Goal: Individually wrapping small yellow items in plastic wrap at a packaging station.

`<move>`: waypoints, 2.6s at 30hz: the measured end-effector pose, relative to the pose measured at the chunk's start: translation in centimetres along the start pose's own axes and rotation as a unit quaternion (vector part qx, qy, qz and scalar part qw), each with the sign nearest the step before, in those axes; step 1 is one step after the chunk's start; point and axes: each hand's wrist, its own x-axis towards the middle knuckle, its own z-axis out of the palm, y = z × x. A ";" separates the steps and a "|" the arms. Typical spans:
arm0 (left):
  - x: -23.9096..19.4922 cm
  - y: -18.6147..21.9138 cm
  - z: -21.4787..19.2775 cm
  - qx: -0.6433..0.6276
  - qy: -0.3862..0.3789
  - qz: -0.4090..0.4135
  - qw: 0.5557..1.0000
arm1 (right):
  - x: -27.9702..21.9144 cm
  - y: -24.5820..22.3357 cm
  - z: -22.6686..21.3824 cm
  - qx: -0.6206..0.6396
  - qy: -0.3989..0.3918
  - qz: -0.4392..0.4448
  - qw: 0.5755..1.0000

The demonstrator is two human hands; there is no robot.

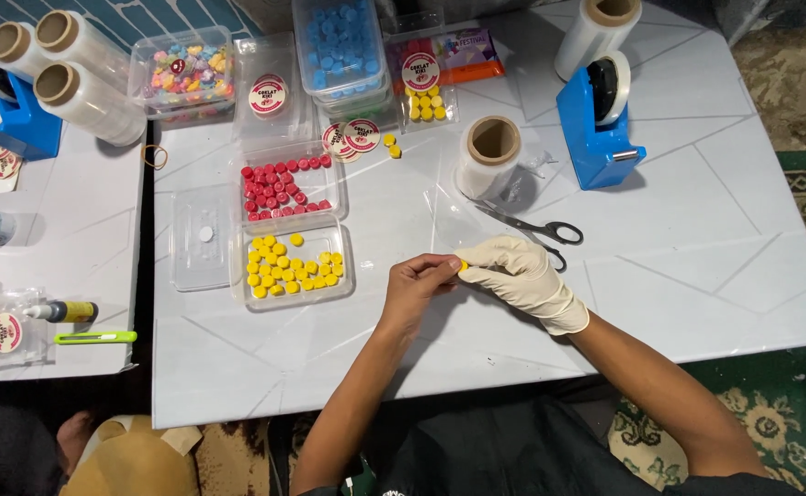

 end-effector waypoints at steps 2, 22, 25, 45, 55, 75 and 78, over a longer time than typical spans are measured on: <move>-0.2 0.4 0.1 -0.001 -0.005 -0.003 1.000 | 0.0 -0.1 0.0 0.019 -0.004 0.001 1.000; -0.4 3.3 -0.9 0.006 0.074 0.050 0.996 | 0.9 1.7 -2.1 -0.082 0.060 -0.042 0.994; 0.1 3.5 -1.8 0.166 0.166 0.148 0.961 | 0.9 1.9 -2.4 -0.087 0.078 -0.022 0.993; 0.5 2.7 -1.6 0.537 0.175 0.398 0.723 | 0.5 0.3 -2.2 -0.194 0.014 -0.099 0.976; 3.0 0.9 -2.5 0.584 0.133 0.363 0.714 | 0.5 1.4 -2.1 -0.185 -0.007 -0.074 0.980; 2.7 3.6 -2.1 0.529 0.074 0.382 0.754 | 0.7 0.8 -2.3 -0.181 0.018 -0.036 0.983; 2.6 3.5 -2.3 0.531 0.067 0.374 0.757 | 0.7 1.6 -2.6 -0.176 0.028 -0.018 0.984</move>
